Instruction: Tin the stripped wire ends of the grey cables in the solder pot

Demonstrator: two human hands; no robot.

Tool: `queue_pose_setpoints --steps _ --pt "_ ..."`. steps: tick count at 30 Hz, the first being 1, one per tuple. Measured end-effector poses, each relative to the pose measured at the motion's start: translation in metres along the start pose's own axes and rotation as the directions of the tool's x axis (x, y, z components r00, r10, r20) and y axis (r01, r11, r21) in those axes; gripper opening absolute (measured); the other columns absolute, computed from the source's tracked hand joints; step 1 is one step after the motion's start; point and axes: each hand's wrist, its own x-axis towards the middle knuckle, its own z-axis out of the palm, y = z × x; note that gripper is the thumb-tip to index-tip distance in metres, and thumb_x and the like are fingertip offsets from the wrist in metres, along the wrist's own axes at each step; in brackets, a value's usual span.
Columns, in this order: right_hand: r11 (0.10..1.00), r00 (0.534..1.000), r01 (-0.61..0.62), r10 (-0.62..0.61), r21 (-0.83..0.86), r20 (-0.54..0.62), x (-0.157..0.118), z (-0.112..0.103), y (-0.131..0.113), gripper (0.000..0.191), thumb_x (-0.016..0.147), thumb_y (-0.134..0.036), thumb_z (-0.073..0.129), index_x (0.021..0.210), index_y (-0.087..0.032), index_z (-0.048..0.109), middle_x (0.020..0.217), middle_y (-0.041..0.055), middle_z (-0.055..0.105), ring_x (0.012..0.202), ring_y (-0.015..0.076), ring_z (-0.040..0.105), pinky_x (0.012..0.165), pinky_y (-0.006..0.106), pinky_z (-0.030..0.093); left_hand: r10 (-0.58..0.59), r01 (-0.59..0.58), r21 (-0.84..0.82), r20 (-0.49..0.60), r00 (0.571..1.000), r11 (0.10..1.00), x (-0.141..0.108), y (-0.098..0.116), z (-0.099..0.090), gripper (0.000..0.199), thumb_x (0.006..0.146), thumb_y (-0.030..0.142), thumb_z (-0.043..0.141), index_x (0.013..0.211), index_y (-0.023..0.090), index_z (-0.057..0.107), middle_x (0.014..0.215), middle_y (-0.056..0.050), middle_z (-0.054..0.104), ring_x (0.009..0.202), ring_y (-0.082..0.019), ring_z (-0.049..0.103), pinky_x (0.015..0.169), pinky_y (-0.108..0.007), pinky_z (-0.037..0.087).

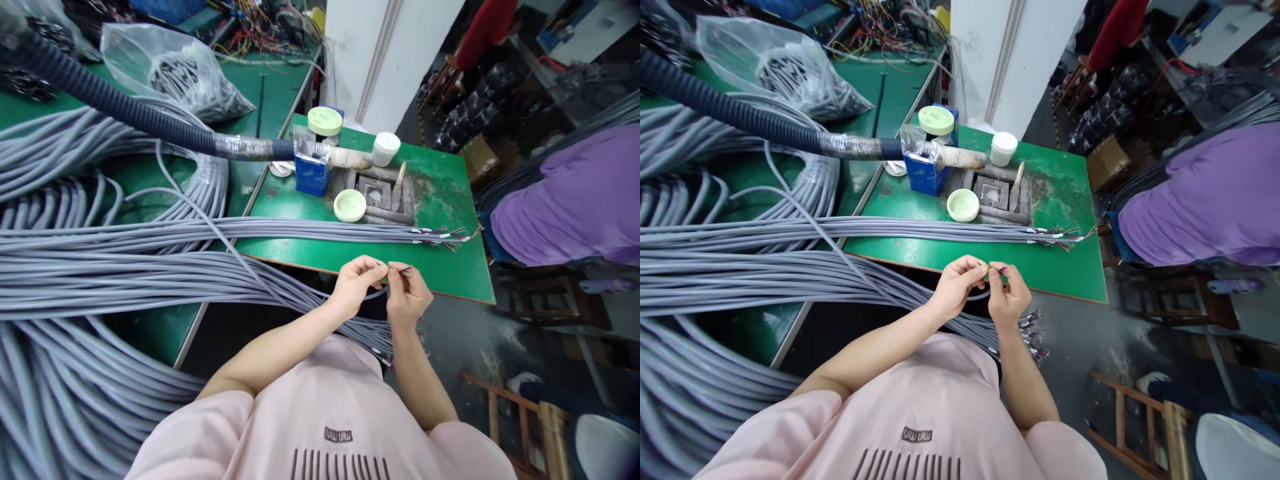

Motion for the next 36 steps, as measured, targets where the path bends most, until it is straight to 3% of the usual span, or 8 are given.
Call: queue_pose_setpoints --steps 6,10,14,18,22,25,31,36 --pt "0.999 0.989 -0.046 0.049 -0.025 0.141 0.022 0.001 -0.008 0.016 0.086 -0.032 0.057 0.077 -0.021 0.063 0.074 0.0015 0.065 0.068 0.0146 0.06 0.066 0.029 0.05 0.199 -0.197 0.203 0.007 0.98 0.959 0.006 0.014 -0.001 0.027 0.066 0.038 0.076 0.069 0.015 0.062 0.061 0.003 0.058 0.056 -0.007 0.048 0.057 -0.021 0.041" --pt "0.99 0.972 -0.14 0.143 -0.031 0.186 0.062 0.004 -0.008 0.022 0.084 -0.04 0.057 0.078 -0.02 0.063 0.062 -0.0011 0.058 0.05 0.0113 0.05 0.049 0.025 0.042 0.309 -0.285 0.354 -0.012 0.951 0.891 0.014 0.033 -0.021 0.025 0.068 0.034 0.074 0.083 0.016 0.064 0.065 0.003 0.057 0.059 -0.008 0.049 0.061 -0.021 0.04" --pt "0.987 0.947 -0.019 0.069 -0.16 0.313 0.113 0.019 -0.004 0.023 0.082 -0.037 0.056 0.07 -0.018 0.061 0.058 -0.0015 0.054 0.051 0.0114 0.048 0.051 0.025 0.038 0.358 -0.292 0.687 0.051 0.932 0.665 0.027 0.048 -0.058 0.017 0.075 0.031 0.066 0.082 0.016 0.063 0.063 0.003 0.054 0.058 -0.009 0.046 0.059 -0.021 0.037" --pt "0.92 0.862 0.164 0.041 -0.355 0.506 0.147 0.048 -0.003 0.022 0.079 -0.028 0.053 0.061 -0.016 0.059 0.055 -0.0009 0.053 0.055 0.0118 0.046 0.056 0.025 0.033 0.348 -0.227 0.901 0.092 0.933 0.369 0.038 0.051 -0.085 0.015 0.08 0.031 0.057 0.077 0.017 0.061 0.063 0.003 0.055 0.057 -0.01 0.047 0.057 -0.023 0.035" --pt "0.804 0.757 0.3 0.127 -0.513 0.641 0.16 0.077 0.002 0.024 0.079 -0.028 0.052 0.061 -0.016 0.062 0.06 0.0013 0.058 0.06 0.0133 0.048 0.057 0.026 0.029 0.34 -0.203 0.955 0.122 0.933 0.216 0.04 0.049 -0.089 0.014 0.082 0.03 0.055 0.079 0.019 0.062 0.065 0.002 0.059 0.059 -0.012 0.05 0.059 -0.024 0.035" --pt "0.733 0.706 0.371 0.176 -0.57 0.686 0.165 0.092 0.008 0.024 0.081 -0.031 0.053 0.069 -0.016 0.067 0.068 0.0037 0.066 0.066 0.0155 0.053 0.059 0.026 0.03 0.336 -0.202 0.969 0.144 0.931 0.143 0.038 0.049 -0.087 0.014 0.083 0.03 0.055 0.079 0.02 0.063 0.067 0.001 0.061 0.061 -0.013 0.052 0.061 -0.025 0.035" --pt "0.624 0.633 0.467 0.259 -0.627 0.729 0.172 0.11 0.012 0.026 0.082 -0.032 0.052 0.083 -0.017 0.073 0.087 0.008 0.072 0.081 0.0203 0.062 0.065 0.027 0.037 0.345 -0.208 0.974 0.165 0.924 0.093 0.037 0.049 -0.087 0.014 0.084 0.031 0.055 0.08 0.02 0.064 0.068 0.0 0.062 0.065 -0.015 0.054 0.063 -0.026 0.036" --pt "0.552 0.604 0.506 0.323 -0.663 0.729 0.172 0.116 0.004 0.027 0.084 -0.031 0.051 0.089 -0.017 0.073 0.095 0.0115 0.073 0.089 0.0242 0.065 0.069 0.029 0.042 0.355 -0.205 0.976 0.166 0.92 0.075 0.037 0.048 -0.088 0.015 0.084 0.032 0.055 0.08 0.021 0.064 0.067 -0.001 0.061 0.065 -0.016 0.054 0.064 -0.027 0.037"
